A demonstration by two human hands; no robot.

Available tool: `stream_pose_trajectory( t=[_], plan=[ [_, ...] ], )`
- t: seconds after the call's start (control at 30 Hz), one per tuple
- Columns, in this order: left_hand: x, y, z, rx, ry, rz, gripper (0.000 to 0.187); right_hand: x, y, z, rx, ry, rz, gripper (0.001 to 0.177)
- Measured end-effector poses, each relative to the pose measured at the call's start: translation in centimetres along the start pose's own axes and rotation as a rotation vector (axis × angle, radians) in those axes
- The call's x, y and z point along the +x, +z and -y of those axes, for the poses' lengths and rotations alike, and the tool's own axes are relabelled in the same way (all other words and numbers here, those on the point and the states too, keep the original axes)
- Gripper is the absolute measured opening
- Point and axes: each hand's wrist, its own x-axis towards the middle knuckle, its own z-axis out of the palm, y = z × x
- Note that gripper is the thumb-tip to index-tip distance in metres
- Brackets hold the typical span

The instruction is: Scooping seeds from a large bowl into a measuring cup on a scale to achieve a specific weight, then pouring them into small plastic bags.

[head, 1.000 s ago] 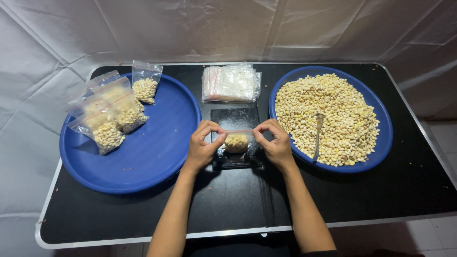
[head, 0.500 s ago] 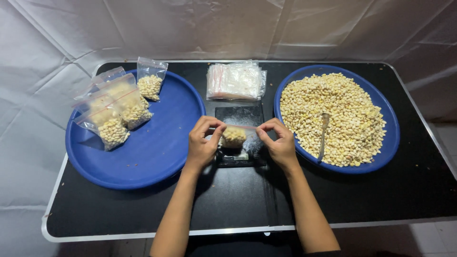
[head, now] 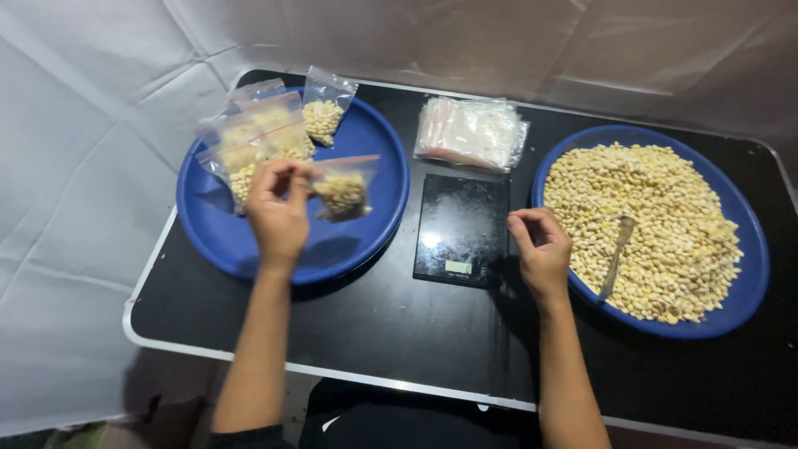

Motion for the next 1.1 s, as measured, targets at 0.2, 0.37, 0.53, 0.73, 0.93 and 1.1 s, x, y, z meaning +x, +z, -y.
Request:
stream_pose_trajectory(
  t=[0.2,0.37,0.53,0.73,0.93,1.1],
  plan=[
    [1.3,-6.1,9.0,0.018,-0.188,-0.051,0.002,0.1,-0.3,0.7,0.005,0.01,0.001,0.005],
    [1.2,-10.4,14.4,0.076,-0.292,-0.106,0.007,0.0,-0.4,0.9,0.029,0.03,-0.007,0.006],
    [1.7,-11.3,14.4,0.106,-0.323,-0.153,0.006,0.0,-0.4,1.2,0.028,0.041,-0.009,0.008],
    [1.6,-11.3,13.7,0.153,-0.365,-0.174,0.007,0.1,-0.6,0.7,0.02,0.039,-0.026,0.007],
    [0.9,-11.9,15.8,0.085,-0.31,-0.217,0.013,0.1,-0.5,1.2,0.007,0.047,-0.016,0.008],
    [0.7,-12.0,15.1,0.14,-0.259,-0.197,0.03,0.2,-0.6,1.1,-0.003,0.044,-0.027,0.008]
  ],
)
